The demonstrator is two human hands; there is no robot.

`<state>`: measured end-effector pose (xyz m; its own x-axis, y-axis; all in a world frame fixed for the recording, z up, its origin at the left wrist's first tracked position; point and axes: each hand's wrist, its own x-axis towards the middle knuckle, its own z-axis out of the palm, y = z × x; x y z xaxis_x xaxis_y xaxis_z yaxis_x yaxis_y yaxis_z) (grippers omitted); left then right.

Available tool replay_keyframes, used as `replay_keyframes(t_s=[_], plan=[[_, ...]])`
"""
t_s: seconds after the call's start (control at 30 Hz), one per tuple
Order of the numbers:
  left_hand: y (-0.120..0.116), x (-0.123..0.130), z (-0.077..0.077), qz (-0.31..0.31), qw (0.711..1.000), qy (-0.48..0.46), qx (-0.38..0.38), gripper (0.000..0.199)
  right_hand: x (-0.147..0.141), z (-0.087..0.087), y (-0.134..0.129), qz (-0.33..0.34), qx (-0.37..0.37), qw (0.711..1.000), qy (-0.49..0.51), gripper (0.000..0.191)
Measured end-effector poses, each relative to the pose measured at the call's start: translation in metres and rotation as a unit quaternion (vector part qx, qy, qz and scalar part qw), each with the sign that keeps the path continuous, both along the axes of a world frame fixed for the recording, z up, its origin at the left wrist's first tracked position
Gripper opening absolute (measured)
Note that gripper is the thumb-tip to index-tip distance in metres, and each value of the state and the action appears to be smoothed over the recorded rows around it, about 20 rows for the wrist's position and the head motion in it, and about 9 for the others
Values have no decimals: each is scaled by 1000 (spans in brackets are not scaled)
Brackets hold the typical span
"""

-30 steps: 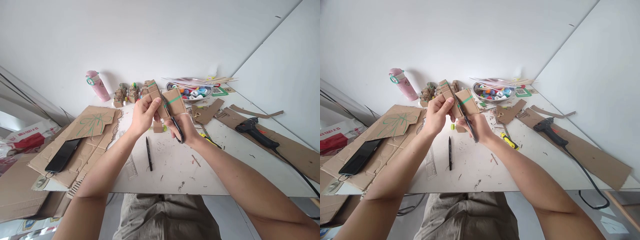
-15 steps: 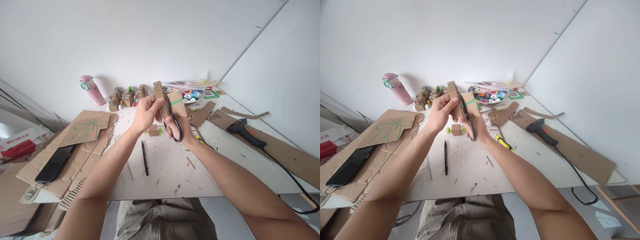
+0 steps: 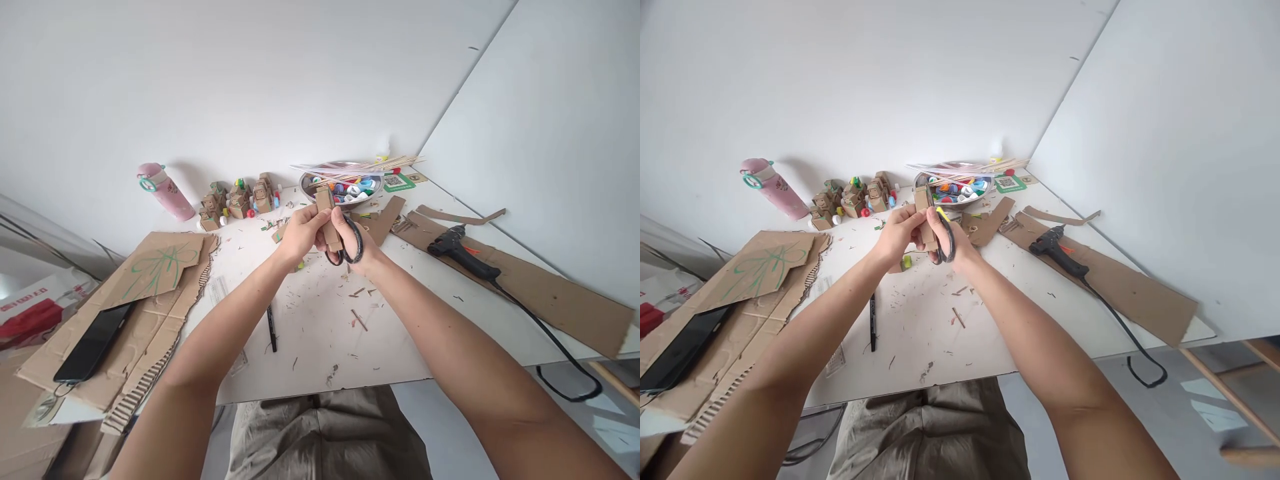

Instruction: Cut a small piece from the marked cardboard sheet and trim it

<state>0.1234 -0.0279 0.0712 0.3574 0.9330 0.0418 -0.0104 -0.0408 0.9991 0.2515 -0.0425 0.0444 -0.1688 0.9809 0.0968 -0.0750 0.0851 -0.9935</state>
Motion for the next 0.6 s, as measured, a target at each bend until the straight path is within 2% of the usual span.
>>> replay_keyframes(t_s=[0.1, 0.2, 0.33, 0.47, 0.6], plan=[[-3, -13, -4, -17, 1000, -2, -24, 38, 4, 2, 2, -38, -6, 999, 25, 74], [-10, -28, -10, -36, 999, -3, -17, 41, 9, 4, 2, -67, 22, 996, 47, 63], [-18, -37, -17, -73, 997, 20, 24, 49, 9, 6, -1, -31, 46, 998, 39, 54], [-21, -37, -28, -62, 997, 19, 30, 51, 6, 6, -1, -12, 24, 999, 36, 48], [-21, -38, -36, -51, 998, 20, 13, 48, 8, 6, -2, 13, 41, 999, -31, 46]])
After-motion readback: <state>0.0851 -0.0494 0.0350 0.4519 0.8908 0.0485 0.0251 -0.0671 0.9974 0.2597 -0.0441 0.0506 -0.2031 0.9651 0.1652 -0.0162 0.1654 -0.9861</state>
